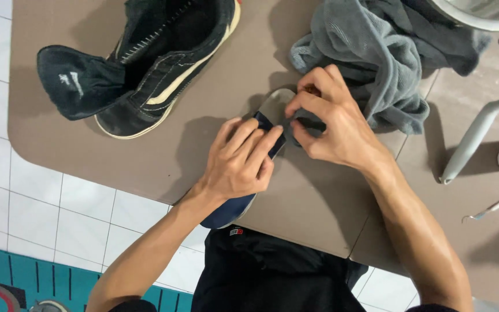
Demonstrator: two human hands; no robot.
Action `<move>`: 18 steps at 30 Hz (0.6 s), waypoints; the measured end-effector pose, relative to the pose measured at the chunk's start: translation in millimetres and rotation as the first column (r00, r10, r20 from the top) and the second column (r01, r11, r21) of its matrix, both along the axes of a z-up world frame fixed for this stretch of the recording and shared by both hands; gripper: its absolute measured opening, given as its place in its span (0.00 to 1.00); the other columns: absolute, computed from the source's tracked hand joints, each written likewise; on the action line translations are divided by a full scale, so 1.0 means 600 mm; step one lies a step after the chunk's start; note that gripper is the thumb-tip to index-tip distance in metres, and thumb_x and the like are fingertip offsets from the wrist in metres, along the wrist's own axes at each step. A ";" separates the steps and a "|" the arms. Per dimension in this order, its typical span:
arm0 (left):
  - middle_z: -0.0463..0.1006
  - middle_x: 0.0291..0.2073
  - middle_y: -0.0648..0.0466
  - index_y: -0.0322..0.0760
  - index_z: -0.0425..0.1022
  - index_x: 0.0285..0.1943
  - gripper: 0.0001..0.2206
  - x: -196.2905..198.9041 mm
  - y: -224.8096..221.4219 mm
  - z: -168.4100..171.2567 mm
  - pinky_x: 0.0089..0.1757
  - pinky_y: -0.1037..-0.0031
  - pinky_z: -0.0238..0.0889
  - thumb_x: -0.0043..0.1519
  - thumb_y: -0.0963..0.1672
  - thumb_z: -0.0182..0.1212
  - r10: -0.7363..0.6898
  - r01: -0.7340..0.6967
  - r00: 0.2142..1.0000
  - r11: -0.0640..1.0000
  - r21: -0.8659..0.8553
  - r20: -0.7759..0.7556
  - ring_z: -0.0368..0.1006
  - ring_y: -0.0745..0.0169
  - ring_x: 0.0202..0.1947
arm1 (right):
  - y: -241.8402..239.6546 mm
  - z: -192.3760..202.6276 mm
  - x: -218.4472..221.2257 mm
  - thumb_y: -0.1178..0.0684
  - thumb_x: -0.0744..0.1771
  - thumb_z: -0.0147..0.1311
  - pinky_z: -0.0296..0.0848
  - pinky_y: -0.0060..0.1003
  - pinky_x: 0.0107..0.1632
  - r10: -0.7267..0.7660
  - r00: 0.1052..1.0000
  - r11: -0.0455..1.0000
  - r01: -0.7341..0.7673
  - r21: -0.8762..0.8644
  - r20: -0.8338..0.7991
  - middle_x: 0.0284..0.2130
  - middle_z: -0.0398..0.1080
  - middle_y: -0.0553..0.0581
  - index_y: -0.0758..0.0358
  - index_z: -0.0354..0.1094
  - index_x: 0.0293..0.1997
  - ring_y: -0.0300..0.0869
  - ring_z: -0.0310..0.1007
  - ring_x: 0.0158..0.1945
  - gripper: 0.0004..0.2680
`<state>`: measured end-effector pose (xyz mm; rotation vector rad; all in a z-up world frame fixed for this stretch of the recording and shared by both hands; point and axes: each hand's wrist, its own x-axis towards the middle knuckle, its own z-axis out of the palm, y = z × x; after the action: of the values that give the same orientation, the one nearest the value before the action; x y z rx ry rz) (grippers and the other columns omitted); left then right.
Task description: Cleaning a shoe insole by scrubbing it with a brush and wiping it with a cloth.
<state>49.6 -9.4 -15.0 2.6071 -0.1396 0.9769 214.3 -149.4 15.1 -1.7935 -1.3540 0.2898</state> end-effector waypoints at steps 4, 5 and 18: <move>0.71 0.26 0.52 0.36 0.81 0.37 0.12 -0.009 0.008 -0.002 0.45 0.60 0.68 0.49 0.38 0.52 -0.001 0.001 1.000 1.000 -0.002 0.008 0.73 0.52 0.37 | -0.003 -0.017 0.017 0.67 0.60 0.63 0.68 0.50 0.46 -0.029 1.000 1.000 0.029 -0.012 -0.003 0.38 0.66 0.62 0.63 0.71 0.39 0.57 0.67 0.42 0.09; 0.70 0.27 0.53 0.38 0.78 0.31 0.09 -0.010 0.009 -0.001 0.46 0.59 0.67 0.48 0.38 0.53 0.012 -0.011 1.000 1.000 -0.002 0.018 0.71 0.53 0.38 | -0.005 -0.020 0.016 0.68 0.60 0.62 0.69 0.49 0.45 -0.041 0.999 0.999 0.041 -0.018 -0.013 0.36 0.67 0.61 0.63 0.71 0.38 0.57 0.68 0.41 0.09; 0.80 0.35 0.49 0.35 0.79 0.31 0.03 -0.009 0.005 0.011 0.50 0.58 0.71 0.59 0.39 0.62 0.013 -0.024 0.995 0.993 -0.120 -0.095 0.78 0.47 0.43 | -0.044 -0.016 0.042 0.69 0.63 0.57 0.71 0.48 0.47 -0.129 0.985 0.990 0.134 0.033 -0.111 0.33 0.71 0.61 0.65 0.73 0.42 0.55 0.73 0.41 0.08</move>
<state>44.0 -6.4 -8.5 2.5412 -0.0316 0.8401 239.2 -175.5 5.6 -1.7978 -1.1520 0.2828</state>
